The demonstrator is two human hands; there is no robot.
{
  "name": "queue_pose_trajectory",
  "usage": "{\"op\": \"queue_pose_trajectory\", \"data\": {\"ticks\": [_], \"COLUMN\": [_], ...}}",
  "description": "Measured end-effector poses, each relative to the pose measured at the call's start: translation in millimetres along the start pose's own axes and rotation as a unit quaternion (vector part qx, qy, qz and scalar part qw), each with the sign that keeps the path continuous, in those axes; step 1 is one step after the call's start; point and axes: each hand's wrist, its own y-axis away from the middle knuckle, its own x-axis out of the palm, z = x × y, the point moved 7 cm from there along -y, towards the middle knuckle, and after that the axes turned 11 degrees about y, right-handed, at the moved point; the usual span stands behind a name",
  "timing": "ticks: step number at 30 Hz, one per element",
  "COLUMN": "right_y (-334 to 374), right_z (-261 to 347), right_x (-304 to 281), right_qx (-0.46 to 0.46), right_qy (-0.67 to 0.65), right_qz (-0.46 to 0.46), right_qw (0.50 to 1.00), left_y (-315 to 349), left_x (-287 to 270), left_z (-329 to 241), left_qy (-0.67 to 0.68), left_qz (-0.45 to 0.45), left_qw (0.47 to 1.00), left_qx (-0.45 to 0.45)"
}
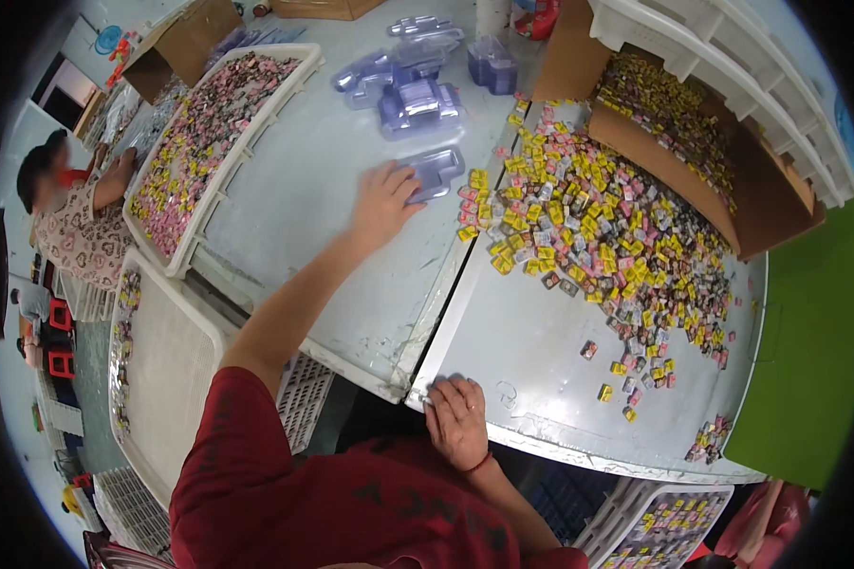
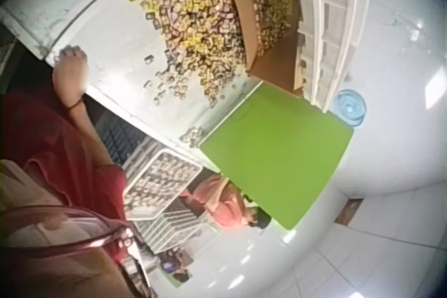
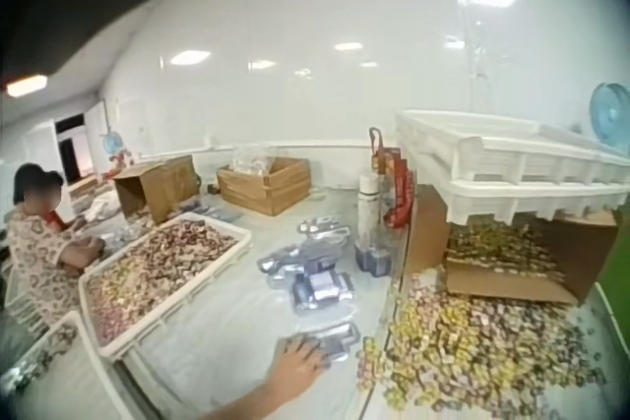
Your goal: Sort small colorful plastic components into rows and place them into a designated sorting tray.
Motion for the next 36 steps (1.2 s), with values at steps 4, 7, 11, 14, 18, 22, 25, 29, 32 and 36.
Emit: {"op": "queue_pose_trajectory", "data": {"ticks": [4,7,11,14,18,22,25,29,32,36], "right_y": [-3,1,9,14,12,9,8,11,13,16], "right_z": [2,6,-1,0,0,2,2,0,3,4], "right_x": [-4,-8,-7,-4,0,-2,1,2,-1,-3], "right_qx": [-0.007,-0.017,-0.007,-0.008,0.013,0.019,0.006,0.016,0.015,0.005], "right_qy": [-0.023,-0.049,-0.060,-0.052,-0.042,-0.011,-0.001,0.009,0.010,0.024], "right_qz": [-0.021,-0.042,-0.036,-0.034,-0.036,-0.038,-0.039,-0.039,-0.041,-0.046], "right_qw": [0.999,0.998,0.998,0.998,0.998,0.999,0.999,0.999,0.999,0.999], "left_y": [48,89,90,99,92,78,88,95,93,92], "left_x": [-28,-59,-59,-42,-60,-46,-26,-50,-54,-48], "left_z": [-29,-49,-84,-83,-78,-73,-80,-116,-113,-107], "left_qy": [0.006,-0.028,0.040,0.029,0.128,0.158,0.109,-0.014,-0.001,0.016], "left_qz": [-0.041,-0.036,0.015,0.062,0.109,0.209,0.172,0.038,-0.020,-0.025], "left_qw": [0.999,0.998,0.994,0.998,0.984,0.964,0.978,0.998,0.999,0.998], "left_qx": [0.009,0.040,0.102,0.006,-0.055,-0.049,-0.047,0.043,0.030,-0.048]}}
